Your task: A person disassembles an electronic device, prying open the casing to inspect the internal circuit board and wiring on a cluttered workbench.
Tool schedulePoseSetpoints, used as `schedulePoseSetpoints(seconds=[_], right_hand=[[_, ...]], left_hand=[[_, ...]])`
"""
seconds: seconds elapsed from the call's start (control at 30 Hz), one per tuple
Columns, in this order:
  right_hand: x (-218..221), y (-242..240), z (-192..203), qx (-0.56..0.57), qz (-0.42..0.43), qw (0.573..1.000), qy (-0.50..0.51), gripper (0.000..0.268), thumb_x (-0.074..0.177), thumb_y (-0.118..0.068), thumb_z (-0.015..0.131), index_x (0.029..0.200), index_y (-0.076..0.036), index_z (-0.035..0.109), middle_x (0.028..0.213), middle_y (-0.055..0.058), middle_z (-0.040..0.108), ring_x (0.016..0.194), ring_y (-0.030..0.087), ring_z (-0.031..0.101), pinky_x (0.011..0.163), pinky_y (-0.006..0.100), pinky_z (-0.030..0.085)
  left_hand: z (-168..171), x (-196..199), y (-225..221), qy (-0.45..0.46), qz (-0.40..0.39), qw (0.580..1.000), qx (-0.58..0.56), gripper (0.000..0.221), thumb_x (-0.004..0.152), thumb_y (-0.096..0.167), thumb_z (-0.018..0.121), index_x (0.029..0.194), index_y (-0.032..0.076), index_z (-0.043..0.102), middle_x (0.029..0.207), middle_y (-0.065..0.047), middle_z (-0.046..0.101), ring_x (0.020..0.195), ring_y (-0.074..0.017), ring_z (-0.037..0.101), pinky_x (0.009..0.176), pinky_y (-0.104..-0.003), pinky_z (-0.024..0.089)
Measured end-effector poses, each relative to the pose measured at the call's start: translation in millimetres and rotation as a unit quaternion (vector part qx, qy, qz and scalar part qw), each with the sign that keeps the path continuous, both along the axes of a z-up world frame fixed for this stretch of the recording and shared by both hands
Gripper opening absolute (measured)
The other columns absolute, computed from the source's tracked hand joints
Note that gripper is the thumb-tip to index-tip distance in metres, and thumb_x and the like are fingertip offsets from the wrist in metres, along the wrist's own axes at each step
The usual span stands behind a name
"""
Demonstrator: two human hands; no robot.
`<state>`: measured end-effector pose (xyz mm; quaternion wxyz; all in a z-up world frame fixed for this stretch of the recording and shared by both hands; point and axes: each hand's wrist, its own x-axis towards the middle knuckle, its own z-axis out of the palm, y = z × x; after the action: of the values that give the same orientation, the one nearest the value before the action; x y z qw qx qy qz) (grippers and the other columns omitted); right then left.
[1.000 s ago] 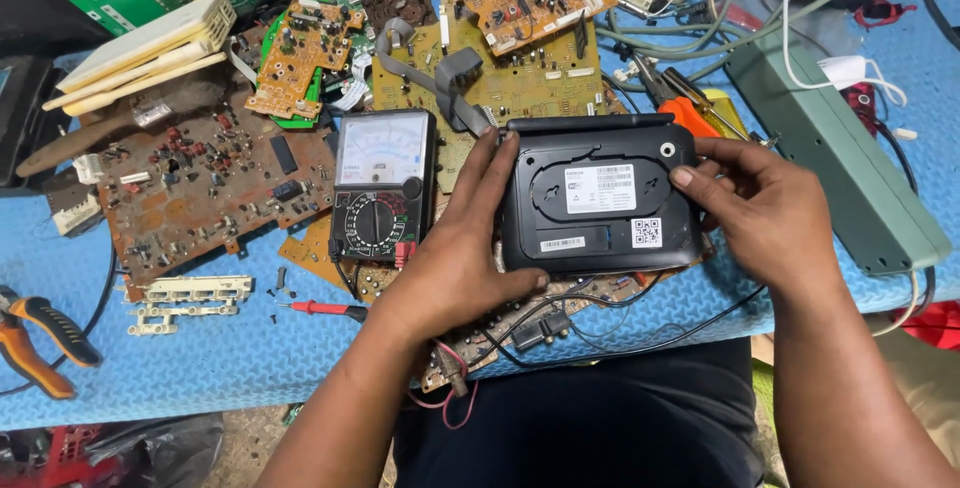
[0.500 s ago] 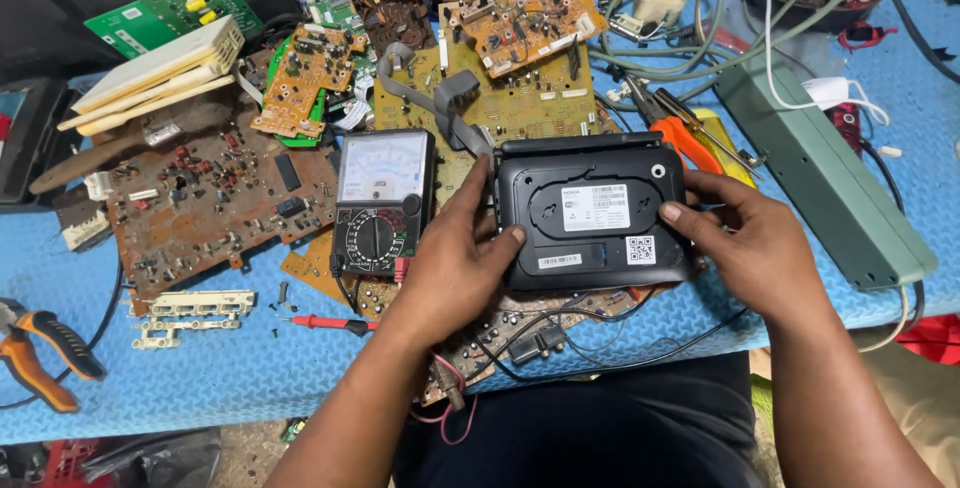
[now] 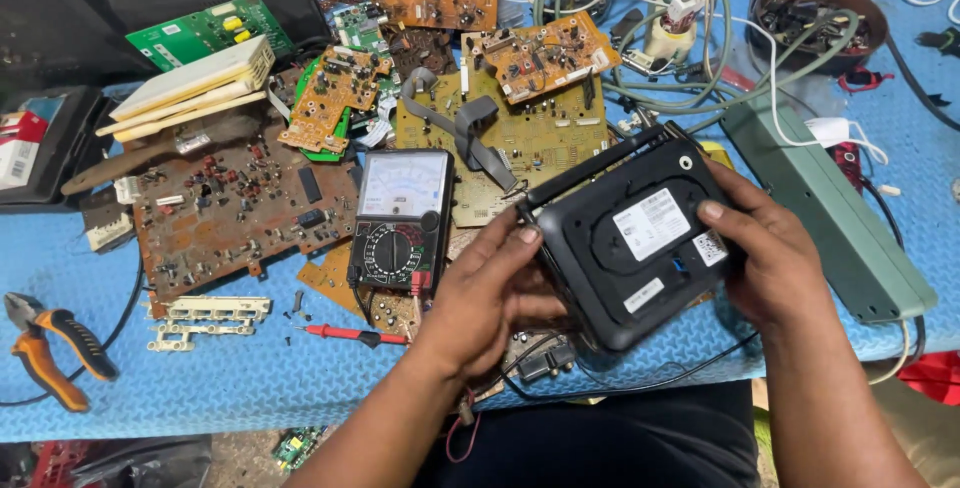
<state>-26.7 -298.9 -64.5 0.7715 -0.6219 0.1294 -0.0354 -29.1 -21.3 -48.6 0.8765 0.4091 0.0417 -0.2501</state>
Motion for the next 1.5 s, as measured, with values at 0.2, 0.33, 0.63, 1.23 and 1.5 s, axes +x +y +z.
schedulePoseSetpoints(seconds=[0.2, 0.33, 0.63, 1.23, 1.5], right_hand=[[10, -9, 22, -0.040, 0.051, 0.998, -0.007, 0.057, 0.097, -0.037, 0.056, 0.141, -0.002, 0.063, 0.110, 0.018, 0.072, 0.086, 0.023, 0.069, 0.075, 0.032, 0.055], [12, 19, 68, -0.094, 0.037, 0.995, 0.026, 0.058, 0.096, -0.042, 0.051, 0.135, -0.001, 0.067, 0.112, 0.021, 0.073, 0.089, 0.027, 0.068, 0.079, 0.036, 0.055], [29, 15, 72, -0.148, 0.228, 0.960, -0.063, 0.065, 0.094, -0.041, 0.052, 0.134, 0.008, 0.064, 0.107, 0.023, 0.076, 0.095, 0.028, 0.073, 0.081, 0.034, 0.056], [-47, 32, 86, -0.603, 0.179, 0.768, -0.118, 0.138, 0.043, -0.047, 0.095, 0.160, -0.012, 0.032, 0.166, 0.013, 0.031, 0.151, 0.029, 0.034, 0.117, 0.045, 0.028], [-34, 37, 93, -0.577, 0.186, 0.795, -0.029, 0.123, 0.048, -0.041, 0.093, 0.158, -0.024, 0.039, 0.163, 0.007, 0.043, 0.148, 0.024, 0.042, 0.114, 0.042, 0.033]], left_hand=[[15, -29, -9, 0.027, -0.143, 0.984, -0.104, 0.089, 0.097, 0.072, 0.033, 0.154, 0.006, 0.049, 0.121, -0.015, 0.071, 0.103, -0.0322, 0.072, 0.085, -0.058, 0.059], [17, -32, -15, 0.078, -0.170, 0.977, -0.107, 0.101, 0.088, 0.081, 0.032, 0.156, 0.010, 0.048, 0.126, -0.016, 0.069, 0.112, -0.0306, 0.068, 0.095, -0.046, 0.055], [1, -43, -39, 0.035, -0.155, 0.982, -0.099, 0.044, 0.098, 0.026, 0.067, 0.136, 0.005, 0.060, 0.122, -0.011, 0.070, 0.106, -0.0212, 0.070, 0.093, -0.041, 0.061], [27, -44, -61, -0.024, 0.094, 0.994, -0.040, 0.058, 0.095, 0.038, 0.057, 0.145, 0.012, 0.050, 0.143, -0.011, 0.064, 0.131, -0.0223, 0.060, 0.114, -0.035, 0.046], [30, -52, -66, -0.068, 0.097, 0.991, -0.065, 0.052, 0.098, 0.032, 0.057, 0.144, 0.009, 0.050, 0.139, -0.010, 0.064, 0.127, -0.0195, 0.061, 0.111, -0.033, 0.049]])
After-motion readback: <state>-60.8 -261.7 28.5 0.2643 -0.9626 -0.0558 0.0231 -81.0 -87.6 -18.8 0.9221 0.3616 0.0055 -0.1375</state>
